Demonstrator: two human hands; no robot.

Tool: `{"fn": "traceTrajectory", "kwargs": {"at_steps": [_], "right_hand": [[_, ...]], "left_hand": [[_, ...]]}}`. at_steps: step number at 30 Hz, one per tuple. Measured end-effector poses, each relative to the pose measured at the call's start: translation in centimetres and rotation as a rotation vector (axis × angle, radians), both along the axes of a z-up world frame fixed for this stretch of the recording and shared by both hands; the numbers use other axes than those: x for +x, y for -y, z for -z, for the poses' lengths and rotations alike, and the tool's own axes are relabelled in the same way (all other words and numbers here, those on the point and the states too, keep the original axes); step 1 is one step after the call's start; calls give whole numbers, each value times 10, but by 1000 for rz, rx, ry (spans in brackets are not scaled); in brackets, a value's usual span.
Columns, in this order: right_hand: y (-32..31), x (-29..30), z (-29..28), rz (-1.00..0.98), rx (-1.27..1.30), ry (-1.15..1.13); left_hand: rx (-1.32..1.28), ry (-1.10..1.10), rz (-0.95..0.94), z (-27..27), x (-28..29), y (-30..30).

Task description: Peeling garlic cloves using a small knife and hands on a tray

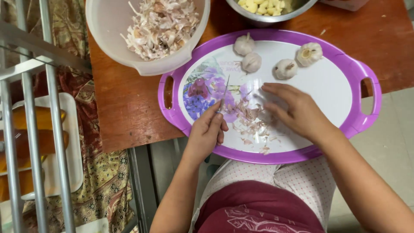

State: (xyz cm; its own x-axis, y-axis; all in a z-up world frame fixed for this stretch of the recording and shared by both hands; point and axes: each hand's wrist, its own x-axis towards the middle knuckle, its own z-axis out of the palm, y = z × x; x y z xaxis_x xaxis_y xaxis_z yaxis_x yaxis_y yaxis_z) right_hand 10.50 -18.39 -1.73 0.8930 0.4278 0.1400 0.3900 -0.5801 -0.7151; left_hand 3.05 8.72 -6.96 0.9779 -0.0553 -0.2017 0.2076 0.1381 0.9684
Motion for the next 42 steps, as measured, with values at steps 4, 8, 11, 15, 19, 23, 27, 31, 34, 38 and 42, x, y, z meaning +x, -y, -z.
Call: {"fn": "traceTrajectory", "kwargs": {"at_steps": [4, 8, 11, 15, 19, 23, 27, 31, 34, 38, 42], "right_hand": [[28, -30, 9, -192, -533, 35], [52, -36, 37, -200, -696, 37], [38, -34, 56, -260, -709, 161], [-17, -26, 62, -326, -518, 318], [-75, -8, 57, -332, -375, 295], [-121, 12, 61, -361, -191, 198], [-136, 15, 85, -408, -18, 274], [-111, 26, 100, -398, -188, 490], [-85, 36, 89, -209, -312, 535], [-76, 43, 102, -252, -435, 545], [-76, 67, 82, 1, -353, 194]], "left_hand": [[92, 74, -57, -19, -5, -27], [108, 99, -123, -10, -7, -47], [61, 99, -179, -4, -7, -51], [18, 117, -224, -4, -8, -48], [-2, 102, -258, -3, -8, -47], [-5, 119, -263, -1, -9, -47], [-31, 124, -254, 0, -10, -48], [-37, 131, -241, 0, -11, -50], [-71, 136, -240, -4, -12, -52], [-93, 152, -233, -1, -11, -52], [-107, 150, -212, -3, -12, -53]]}}
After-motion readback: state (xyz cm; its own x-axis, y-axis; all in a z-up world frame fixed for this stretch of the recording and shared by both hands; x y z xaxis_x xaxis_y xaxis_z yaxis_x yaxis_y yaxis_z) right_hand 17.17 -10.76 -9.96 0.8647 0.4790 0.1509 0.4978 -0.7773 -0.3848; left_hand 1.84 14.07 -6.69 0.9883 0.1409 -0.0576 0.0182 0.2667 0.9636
